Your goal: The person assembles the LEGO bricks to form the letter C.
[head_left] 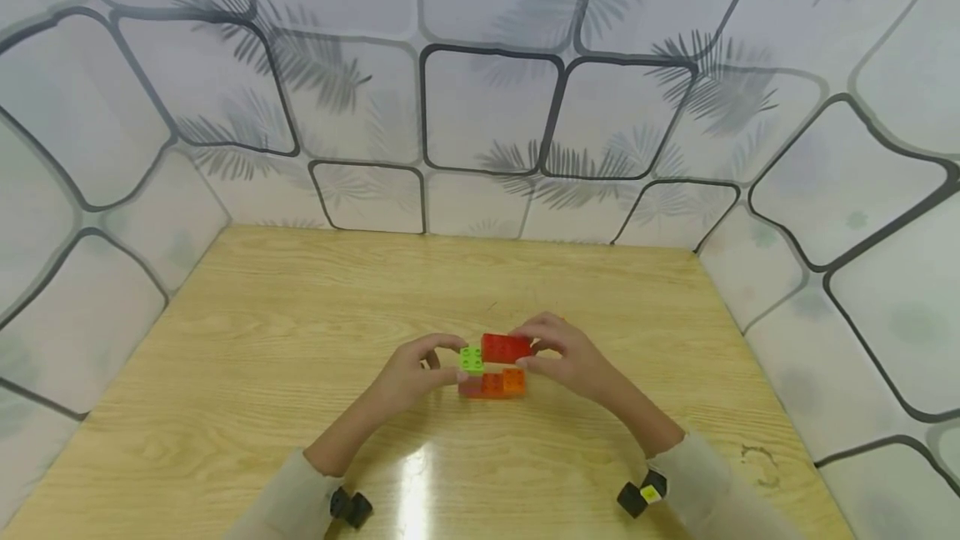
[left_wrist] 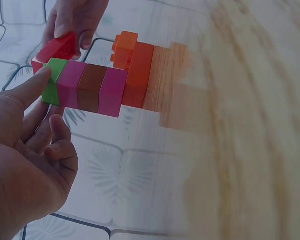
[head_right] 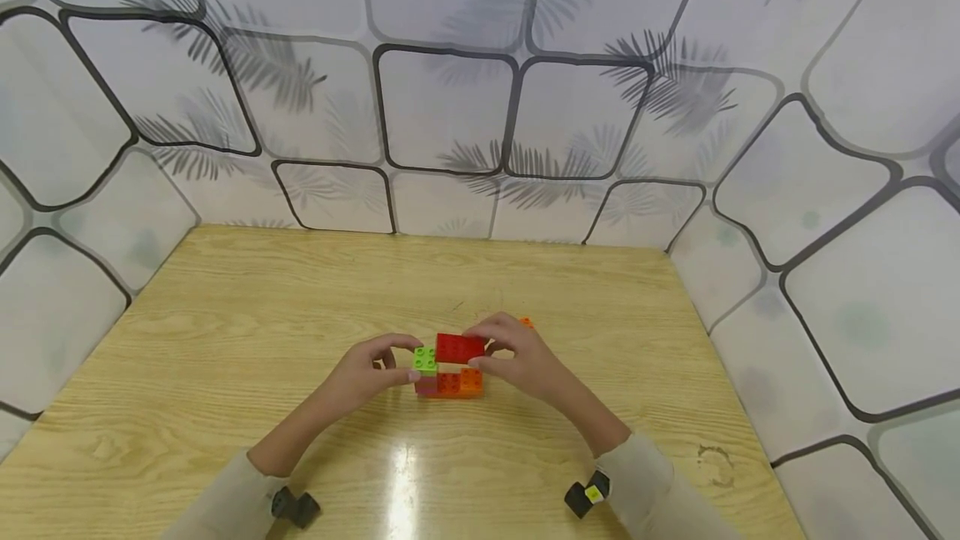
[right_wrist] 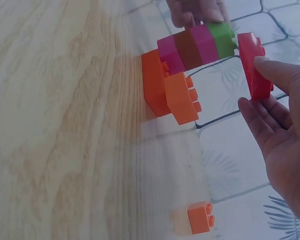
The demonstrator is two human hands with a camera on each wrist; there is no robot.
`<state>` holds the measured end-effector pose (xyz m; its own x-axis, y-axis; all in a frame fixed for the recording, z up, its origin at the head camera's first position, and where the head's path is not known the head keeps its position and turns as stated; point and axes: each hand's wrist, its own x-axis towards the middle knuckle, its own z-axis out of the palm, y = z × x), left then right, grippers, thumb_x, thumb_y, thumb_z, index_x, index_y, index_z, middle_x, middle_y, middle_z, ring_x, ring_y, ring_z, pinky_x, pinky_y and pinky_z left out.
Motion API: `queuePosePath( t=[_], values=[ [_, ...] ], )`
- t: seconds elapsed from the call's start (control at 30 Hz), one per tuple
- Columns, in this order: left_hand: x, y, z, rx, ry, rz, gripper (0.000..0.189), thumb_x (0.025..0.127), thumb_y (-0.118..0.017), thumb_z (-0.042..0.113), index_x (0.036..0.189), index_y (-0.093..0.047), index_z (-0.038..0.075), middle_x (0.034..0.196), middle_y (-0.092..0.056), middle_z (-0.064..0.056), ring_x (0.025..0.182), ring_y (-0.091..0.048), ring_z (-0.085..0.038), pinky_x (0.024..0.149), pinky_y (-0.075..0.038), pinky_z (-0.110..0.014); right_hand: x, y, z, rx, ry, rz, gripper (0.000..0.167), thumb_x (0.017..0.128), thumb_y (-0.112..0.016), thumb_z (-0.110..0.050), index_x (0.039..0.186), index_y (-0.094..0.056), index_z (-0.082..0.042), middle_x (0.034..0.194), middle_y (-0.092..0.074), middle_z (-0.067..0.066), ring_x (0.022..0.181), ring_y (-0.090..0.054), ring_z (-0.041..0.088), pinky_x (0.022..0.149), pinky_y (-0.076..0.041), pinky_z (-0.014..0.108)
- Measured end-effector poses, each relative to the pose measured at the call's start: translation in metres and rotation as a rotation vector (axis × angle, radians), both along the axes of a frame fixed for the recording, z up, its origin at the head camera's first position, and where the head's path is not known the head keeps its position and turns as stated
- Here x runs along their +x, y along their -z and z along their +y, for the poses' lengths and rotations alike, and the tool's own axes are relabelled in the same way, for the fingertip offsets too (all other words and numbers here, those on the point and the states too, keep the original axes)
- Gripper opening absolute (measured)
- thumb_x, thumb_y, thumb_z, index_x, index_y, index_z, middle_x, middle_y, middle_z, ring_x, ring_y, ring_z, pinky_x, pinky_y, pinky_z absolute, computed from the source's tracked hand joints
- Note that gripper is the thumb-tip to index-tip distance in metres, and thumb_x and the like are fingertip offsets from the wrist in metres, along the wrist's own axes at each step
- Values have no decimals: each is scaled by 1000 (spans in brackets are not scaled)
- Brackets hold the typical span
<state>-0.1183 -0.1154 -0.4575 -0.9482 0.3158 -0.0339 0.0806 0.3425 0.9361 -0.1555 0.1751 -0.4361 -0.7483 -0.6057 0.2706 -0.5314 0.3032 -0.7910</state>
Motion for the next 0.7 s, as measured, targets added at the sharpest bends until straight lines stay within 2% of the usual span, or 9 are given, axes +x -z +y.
queuePosePath(
  t=[0.1,0.3,0.4,0.53,0.7],
  values=[
    [0,-1,0,1,4,1,43,86,-80,37,126,-67,28,108,-66,-7,78,-53,-20,53,-42,-25,3,0,0,17,-13,19,33,93,-74,-14,125,-70,-15,118,-62,1,105,-60,14,88,-58,36],
    [1,-2,-1,2,7,-5,43,87,-80,36,126,-67,27,109,-65,-9,77,-52,-20,54,-43,-25,6,-1,-2,93,7,53,34,92,-75,-22,126,-71,-19,119,-61,-3,102,-57,13,84,-56,41],
    [1,-2,0,-1,2,-10,43,86,-80,36,126,-67,26,106,-64,-9,77,-52,-19,54,-43,-25,7,-3,-4,106,-2,71,35,92,-75,-21,126,-71,-17,119,-61,-1,103,-56,15,82,-54,43],
    [0,-1,0,-5,1,-2,44,86,-80,35,127,-67,25,111,-66,-9,78,-53,-19,55,-44,-25,7,-4,-6,93,-29,104,35,92,-75,-17,126,-71,-12,118,-61,2,103,-56,16,83,-55,42],
    [1,-1,1,-5,0,8,43,87,-80,34,127,-67,23,116,-67,-5,77,-53,-18,55,-44,-26,5,-1,-6,76,-65,196,32,90,-76,-12,122,-74,-9,115,-61,4,101,-55,17,82,-54,36]
  ],
)
